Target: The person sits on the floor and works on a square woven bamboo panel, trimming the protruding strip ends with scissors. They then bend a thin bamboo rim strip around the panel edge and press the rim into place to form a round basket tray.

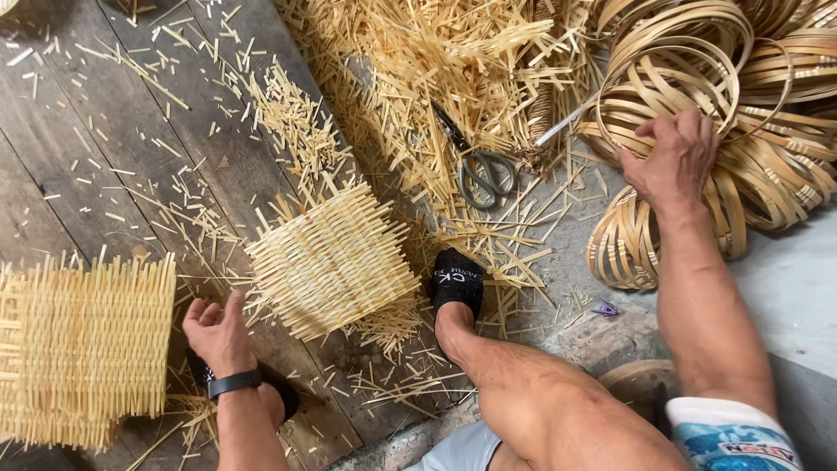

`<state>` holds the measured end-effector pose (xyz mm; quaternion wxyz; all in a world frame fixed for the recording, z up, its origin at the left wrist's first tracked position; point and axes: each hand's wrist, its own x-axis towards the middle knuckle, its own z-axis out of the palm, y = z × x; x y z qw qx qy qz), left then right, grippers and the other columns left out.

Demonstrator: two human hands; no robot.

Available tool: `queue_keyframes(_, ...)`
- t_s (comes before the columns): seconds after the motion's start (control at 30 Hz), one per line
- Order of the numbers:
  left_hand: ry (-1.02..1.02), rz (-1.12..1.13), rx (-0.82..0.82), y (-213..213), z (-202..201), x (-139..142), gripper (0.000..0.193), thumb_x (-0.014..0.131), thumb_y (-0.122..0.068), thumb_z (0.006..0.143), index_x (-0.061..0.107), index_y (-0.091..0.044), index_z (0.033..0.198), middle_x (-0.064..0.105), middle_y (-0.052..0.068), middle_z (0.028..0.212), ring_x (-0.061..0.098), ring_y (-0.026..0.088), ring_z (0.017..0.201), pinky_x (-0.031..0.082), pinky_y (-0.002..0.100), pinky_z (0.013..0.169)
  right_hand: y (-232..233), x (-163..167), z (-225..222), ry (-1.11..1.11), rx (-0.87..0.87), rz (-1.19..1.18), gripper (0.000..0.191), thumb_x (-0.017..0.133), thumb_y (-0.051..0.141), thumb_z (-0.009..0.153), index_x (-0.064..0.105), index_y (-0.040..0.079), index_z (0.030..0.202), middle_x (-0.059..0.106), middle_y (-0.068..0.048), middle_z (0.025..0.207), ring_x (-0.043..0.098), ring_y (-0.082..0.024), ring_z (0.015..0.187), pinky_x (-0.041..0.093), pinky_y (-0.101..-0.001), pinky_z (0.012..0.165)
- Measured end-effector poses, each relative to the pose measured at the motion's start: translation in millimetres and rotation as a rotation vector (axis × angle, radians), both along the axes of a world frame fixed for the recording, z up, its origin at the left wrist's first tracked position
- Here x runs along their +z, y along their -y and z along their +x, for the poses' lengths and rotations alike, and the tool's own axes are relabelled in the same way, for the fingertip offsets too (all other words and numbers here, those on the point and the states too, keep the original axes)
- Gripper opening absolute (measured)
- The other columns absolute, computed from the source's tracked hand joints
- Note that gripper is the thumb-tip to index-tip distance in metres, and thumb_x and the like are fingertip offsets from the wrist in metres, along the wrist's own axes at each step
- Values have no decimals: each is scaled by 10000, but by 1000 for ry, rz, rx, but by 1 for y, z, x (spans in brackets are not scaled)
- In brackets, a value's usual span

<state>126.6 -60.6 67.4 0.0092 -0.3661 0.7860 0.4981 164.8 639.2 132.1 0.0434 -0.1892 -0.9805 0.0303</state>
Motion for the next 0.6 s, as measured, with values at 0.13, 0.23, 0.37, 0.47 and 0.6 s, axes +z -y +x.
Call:
queue_keyframes(0.13,-125,89,28,5,-1,7,680,855,-152,858,474,-17,1405,553,130,1284,611,188,1088,584,298,897,-23,-26,20,66,117,136,124,826,158,888,705,136,882,606,-89,1090,538,-274,1122,379,-431,1028)
queue_keyframes(0.23,-267,96,-6,-2,-3,22,634,853,-132,888,498,-12,1400,548,131,1302,602,170,1060,564,277,890,-33,-32,20,10,123,59,93,767,116,949,678,111,922,653,-75,1022,590,-244,1049,402,-426,1030)
queue_keyframes(0.37,-407,-133,-109,-33,-5,71,573,805,-50,935,523,-21,1433,522,134,1349,592,177,1120,575,306,951,-17,19,11,-64,194,6,113,724,103,1033,657,86,943,682,-60,906,649,-223,881,463,-427,991)
queue_keyframes(0.47,-443,-319,-222,-82,-10,119,402,792,-97,971,606,-79,1327,608,104,1259,586,214,1006,544,339,846,39,88,-4,-63,288,-271,54,677,118,1039,659,66,1042,678,-78,950,652,-194,789,533,-363,805)
queue_keyframes(0.6,-990,-269,-755,-163,-23,179,293,799,-60,898,695,-78,1171,662,128,1317,616,267,1273,534,424,1101,153,174,-38,-142,624,-558,161,715,110,951,694,26,1087,686,-83,931,646,-180,761,563,-294,679)
